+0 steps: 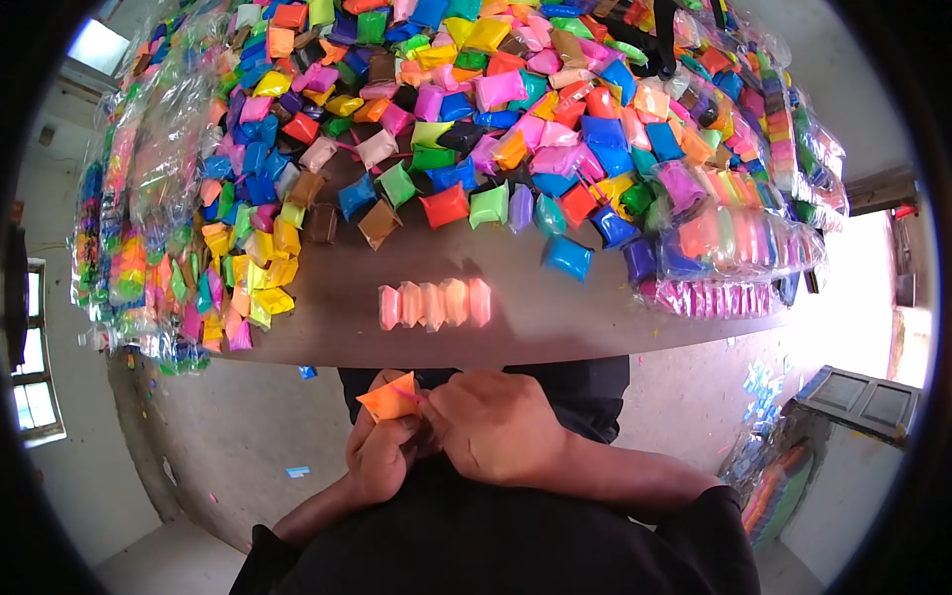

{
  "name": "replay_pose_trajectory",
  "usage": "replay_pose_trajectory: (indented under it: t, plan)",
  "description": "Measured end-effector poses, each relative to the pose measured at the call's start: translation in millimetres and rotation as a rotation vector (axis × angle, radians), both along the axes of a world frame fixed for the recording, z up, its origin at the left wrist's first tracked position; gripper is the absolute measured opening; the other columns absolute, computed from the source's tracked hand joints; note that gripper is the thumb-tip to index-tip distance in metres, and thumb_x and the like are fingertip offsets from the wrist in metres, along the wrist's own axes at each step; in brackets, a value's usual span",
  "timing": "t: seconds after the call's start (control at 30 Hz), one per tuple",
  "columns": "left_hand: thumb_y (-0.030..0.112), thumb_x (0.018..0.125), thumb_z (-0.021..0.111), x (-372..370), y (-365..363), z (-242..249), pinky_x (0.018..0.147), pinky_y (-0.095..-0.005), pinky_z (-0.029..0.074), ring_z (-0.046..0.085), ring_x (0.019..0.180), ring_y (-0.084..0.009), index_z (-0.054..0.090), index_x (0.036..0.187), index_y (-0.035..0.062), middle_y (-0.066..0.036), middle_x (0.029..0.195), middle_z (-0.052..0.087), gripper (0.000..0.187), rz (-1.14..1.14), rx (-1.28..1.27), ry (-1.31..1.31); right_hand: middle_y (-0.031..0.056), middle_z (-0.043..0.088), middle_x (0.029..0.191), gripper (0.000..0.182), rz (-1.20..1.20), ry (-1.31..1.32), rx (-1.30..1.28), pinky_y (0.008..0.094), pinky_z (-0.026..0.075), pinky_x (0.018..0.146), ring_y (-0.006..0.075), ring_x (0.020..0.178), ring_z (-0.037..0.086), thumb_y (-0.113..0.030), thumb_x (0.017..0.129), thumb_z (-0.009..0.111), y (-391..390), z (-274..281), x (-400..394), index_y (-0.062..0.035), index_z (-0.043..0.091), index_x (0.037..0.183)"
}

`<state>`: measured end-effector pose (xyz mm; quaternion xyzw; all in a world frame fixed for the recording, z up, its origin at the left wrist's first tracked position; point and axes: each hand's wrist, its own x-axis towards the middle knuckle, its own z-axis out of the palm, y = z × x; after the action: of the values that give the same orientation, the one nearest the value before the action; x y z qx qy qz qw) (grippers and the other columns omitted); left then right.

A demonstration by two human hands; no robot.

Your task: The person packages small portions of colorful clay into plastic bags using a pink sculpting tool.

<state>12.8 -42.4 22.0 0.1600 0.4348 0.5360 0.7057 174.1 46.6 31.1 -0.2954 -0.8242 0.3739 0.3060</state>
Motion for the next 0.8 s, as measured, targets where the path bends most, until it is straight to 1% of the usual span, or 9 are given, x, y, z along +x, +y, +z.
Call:
replay_pose_trajectory:
  t: [0.07,0.23,0.4,0.47,0.57,0.63,0.7,0.73,0.8]
  plan:
    - [0.002,0.096,0.042,0,1,2,0.062,-0.0238,0.038,0.043,0.066,-0.0072,0.044,0.112,0.0060,-0.002,0.086,0.051,0.016,-0.012,0.003,0.022,0.0095,0.052,0.063,0.013,0.077,0.016,0.002,0.0402,0.044,0.048,0.0297,0.053,0.053,-0.001,0.083,0.071,-2,7,0,-0.0028,0.059,0.077]
    - [0.000,0.096,0.043,2,1,2,0.064,-0.0233,0.038,0.044,0.069,-0.0056,0.045,0.112,0.0053,-0.001,0.088,0.053,0.017,0.040,0.018,-0.014,0.0100,0.051,0.062,0.013,0.002,0.012,0.003,0.0404,0.043,0.049,0.0299,0.053,0.053,-0.001,0.082,0.071,-1,7,0,-0.0038,0.059,0.076]
    - [-0.008,0.093,0.049,2,-4,-12,0.064,-0.0209,0.038,0.043,0.072,-0.0035,0.049,0.113,0.0031,0.000,0.090,0.052,0.023,0.021,0.278,0.345,0.0097,0.051,0.063,0.014,-0.013,0.007,0.081,0.0408,0.043,0.050,0.0299,0.054,0.053,-0.001,0.081,0.070,11,2,4,-0.0046,0.059,0.074]
    - [-0.008,0.093,0.049,-2,-3,-8,0.065,-0.0205,0.038,0.043,0.072,-0.0037,0.049,0.114,0.0029,0.000,0.090,0.052,0.023,-0.001,0.281,0.383,0.0084,0.054,0.068,0.015,0.004,0.030,0.033,0.0420,0.045,0.055,0.0295,0.062,0.057,-0.007,0.084,0.069,12,8,6,-0.0067,0.057,0.074]
    - [-0.008,0.094,0.049,-3,-4,-9,0.065,-0.0202,0.039,0.044,0.072,-0.0038,0.049,0.114,0.0027,-0.001,0.091,0.053,0.023,-0.012,0.285,0.447,0.0085,0.054,0.068,0.015,0.096,0.009,-0.104,0.0434,0.045,0.058,0.0308,0.065,0.057,-0.007,0.083,0.068,-1,11,4,-0.0067,0.057,0.074]
    - [-0.008,0.095,0.049,-2,-4,-10,0.065,-0.0203,0.039,0.045,0.073,-0.0037,0.049,0.114,0.0026,-0.001,0.091,0.054,0.022,-0.003,0.288,0.474,0.0083,0.054,0.067,0.015,0.071,0.011,-0.026,0.0431,0.045,0.058,0.0307,0.063,0.057,-0.007,0.083,0.069,8,3,3,-0.0065,0.057,0.074]
    - [-0.007,0.094,0.051,-2,-2,-8,0.064,-0.0223,0.040,0.048,0.072,-0.0066,0.050,0.112,0.0019,-0.003,0.088,0.053,0.019,0.002,0.286,0.596,0.0092,0.052,0.063,0.014,-0.040,0.050,-0.024,0.0422,0.042,0.051,0.0309,0.055,0.054,-0.002,0.081,0.071,13,5,3,-0.0048,0.060,0.073]
    - [-0.007,0.094,0.051,-3,1,-11,0.064,-0.0223,0.040,0.048,0.072,-0.0066,0.050,0.112,0.0019,-0.003,0.088,0.053,0.019,0.003,0.285,0.597,0.0098,0.052,0.063,0.015,0.072,0.088,0.007,0.0428,0.042,0.051,0.0319,0.054,0.053,-0.003,0.082,0.070,12,9,5,-0.0050,0.060,0.072]
    - [-0.006,0.093,0.053,-7,7,-17,0.061,-0.0248,0.041,0.049,0.067,-0.0112,0.051,0.109,0.0008,-0.007,0.085,0.053,0.018,0.032,0.609,0.923,0.0096,0.052,0.063,0.015,0.073,0.100,-0.006,0.0426,0.042,0.051,0.0316,0.054,0.053,-0.004,0.082,0.070,7,9,1,-0.0051,0.059,0.071]
